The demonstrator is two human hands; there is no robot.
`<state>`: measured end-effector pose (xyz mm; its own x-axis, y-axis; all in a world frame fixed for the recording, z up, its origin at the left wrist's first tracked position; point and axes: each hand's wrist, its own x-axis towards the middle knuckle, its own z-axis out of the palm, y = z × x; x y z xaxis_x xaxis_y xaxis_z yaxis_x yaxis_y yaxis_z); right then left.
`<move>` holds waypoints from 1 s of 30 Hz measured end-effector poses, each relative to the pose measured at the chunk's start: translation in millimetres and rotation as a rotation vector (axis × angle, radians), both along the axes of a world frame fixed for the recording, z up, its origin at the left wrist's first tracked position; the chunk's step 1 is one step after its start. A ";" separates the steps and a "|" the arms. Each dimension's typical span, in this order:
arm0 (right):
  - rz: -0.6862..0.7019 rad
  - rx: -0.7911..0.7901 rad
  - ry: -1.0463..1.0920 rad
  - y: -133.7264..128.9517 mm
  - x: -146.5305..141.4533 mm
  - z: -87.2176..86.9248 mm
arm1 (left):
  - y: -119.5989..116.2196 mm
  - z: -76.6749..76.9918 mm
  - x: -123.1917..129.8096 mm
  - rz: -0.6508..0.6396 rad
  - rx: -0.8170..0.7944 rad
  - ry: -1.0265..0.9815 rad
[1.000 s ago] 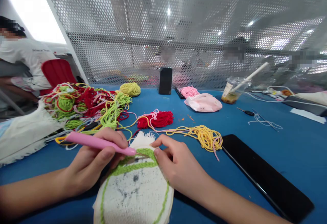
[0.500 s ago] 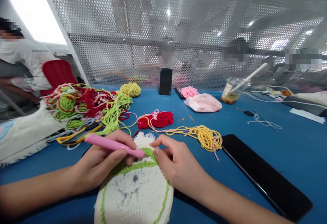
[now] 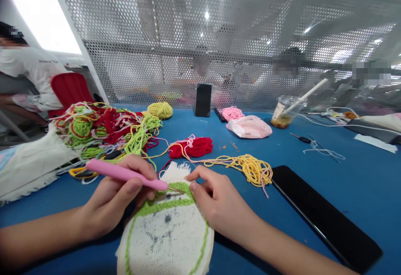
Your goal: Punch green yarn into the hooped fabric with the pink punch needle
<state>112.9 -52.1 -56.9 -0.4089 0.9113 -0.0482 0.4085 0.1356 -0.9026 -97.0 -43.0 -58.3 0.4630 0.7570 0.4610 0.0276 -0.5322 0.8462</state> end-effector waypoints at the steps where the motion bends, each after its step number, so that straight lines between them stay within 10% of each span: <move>1: 0.000 0.002 -0.003 0.1 0.3 -0.1 | -0.2 -0.2 -0.4 0.002 -0.001 0.000; 22: -0.012 0.053 -0.001 -0.5 -0.7 0.4 | 6.0 8.5 12.6 -0.135 0.232 0.371; 30: 0.005 0.047 -0.014 -0.7 -1.8 3.0 | -0.3 10.3 2.8 0.003 0.180 0.202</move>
<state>111.1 -52.8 -53.9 -0.4132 0.9106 -0.0110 0.4202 0.1800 -0.8894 -94.3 -43.3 -48.0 0.5571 0.6727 0.4870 0.1886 -0.6736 0.7147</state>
